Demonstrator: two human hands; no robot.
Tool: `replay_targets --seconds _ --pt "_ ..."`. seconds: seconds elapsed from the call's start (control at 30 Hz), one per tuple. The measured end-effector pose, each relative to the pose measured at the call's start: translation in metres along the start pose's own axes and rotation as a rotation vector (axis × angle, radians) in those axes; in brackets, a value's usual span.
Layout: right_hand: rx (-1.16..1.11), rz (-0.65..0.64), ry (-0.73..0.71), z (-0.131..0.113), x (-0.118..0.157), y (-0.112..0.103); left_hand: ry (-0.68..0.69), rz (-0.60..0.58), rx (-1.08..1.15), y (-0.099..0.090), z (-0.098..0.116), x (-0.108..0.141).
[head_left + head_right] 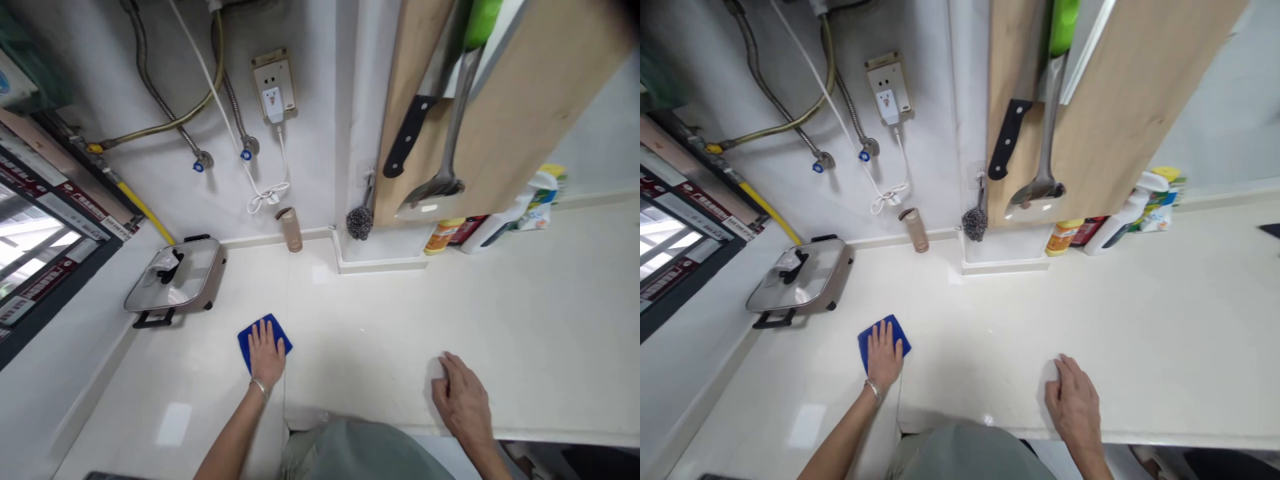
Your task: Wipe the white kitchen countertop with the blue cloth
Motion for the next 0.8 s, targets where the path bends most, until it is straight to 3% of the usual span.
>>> replay_targets --seconds 0.2,0.33,0.47,0.57,0.67,0.73,0.8 --pt "0.035 0.026 -0.01 -0.008 -0.005 -0.004 0.315 0.007 0.136 0.016 0.123 0.019" --pt "0.025 0.055 -0.009 -0.013 -0.01 -0.005 0.529 -0.05 0.204 0.023 0.213 0.033" --pt "0.001 0.049 0.025 -0.015 -0.01 -0.003 0.673 -0.123 0.268 0.019 0.272 0.044" --pt "-0.047 0.047 0.043 -0.011 -0.007 -0.004 0.773 -0.175 0.358 0.009 0.278 0.042" --pt "-0.139 0.076 0.085 -0.007 -0.01 -0.011 0.787 -0.219 0.51 -0.001 0.247 0.03" --pt "-0.215 0.082 0.085 -0.011 -0.022 -0.015 0.622 -0.194 0.569 -0.005 0.208 0.021" --pt "-0.28 0.042 0.006 -0.025 -0.045 -0.015 0.365 -0.135 0.556 -0.005 0.159 0.016"
Point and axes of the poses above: each hand's wrist, its own x-axis away from the middle knuckle, its own y-axis out of the palm, z = x × y, the point moved 1 cm from there along -x, towards the middle knuckle, and after that the axes turned 5 degrees about -y, right-handed, at the moved point
